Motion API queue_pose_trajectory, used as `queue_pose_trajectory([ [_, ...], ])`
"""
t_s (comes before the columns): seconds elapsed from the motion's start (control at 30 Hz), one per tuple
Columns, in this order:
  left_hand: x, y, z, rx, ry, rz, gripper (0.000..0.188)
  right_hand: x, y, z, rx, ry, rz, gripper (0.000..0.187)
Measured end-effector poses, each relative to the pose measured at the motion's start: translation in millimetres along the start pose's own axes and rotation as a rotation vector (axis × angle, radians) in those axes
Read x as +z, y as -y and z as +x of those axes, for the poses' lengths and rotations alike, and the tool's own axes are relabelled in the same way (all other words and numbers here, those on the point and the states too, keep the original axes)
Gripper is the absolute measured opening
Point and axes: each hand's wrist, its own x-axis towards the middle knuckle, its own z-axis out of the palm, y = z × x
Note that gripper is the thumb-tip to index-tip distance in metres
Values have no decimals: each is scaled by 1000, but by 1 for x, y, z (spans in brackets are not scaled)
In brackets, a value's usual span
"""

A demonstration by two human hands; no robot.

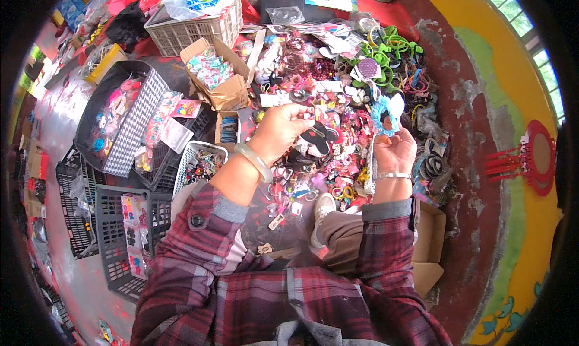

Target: The person sits on the floor and sorts through various hair accessories, including hair ties and clips. They pick up items, examine them, and place them into different baskets or piles.

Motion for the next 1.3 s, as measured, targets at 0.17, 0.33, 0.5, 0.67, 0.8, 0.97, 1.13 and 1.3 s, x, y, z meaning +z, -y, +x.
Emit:
queue_pose_trajectory([
  [0.17, -2, -4, -2, -165, -34, -156, 22, -4, -2, 3, 43, 2, -1, 18],
  [0.33, -4, -2, -1, -138, 2, -374, 23, -5, -6, 3, 80, -8, -23, 18],
  [0.5, -5, -20, -8, 260, 205, -392, 22, 8, -9, -8, 121, 66, -35, 18],
  [0.67, 3, -36, -16, 512, 42, 37, 30, 9, -14, -7, 94, 23, -55, 18],
  [0.8, 0, -30, -16, 610, 1, 101, 36, 9, -15, -8, 129, 37, -53, 20],
  [0.97, -1, -35, -17, 501, -24, -114, 48, 8, -19, -9, 133, 0, -84, 21],
  [1.13, -5, -32, -16, 422, -68, -220, 48, 16, -23, -17, 143, 18, -125, 21],
  [1.3, -11, -33, -15, 286, -91, -480, 37, 15, -24, -15, 125, 41, -131, 21],
])
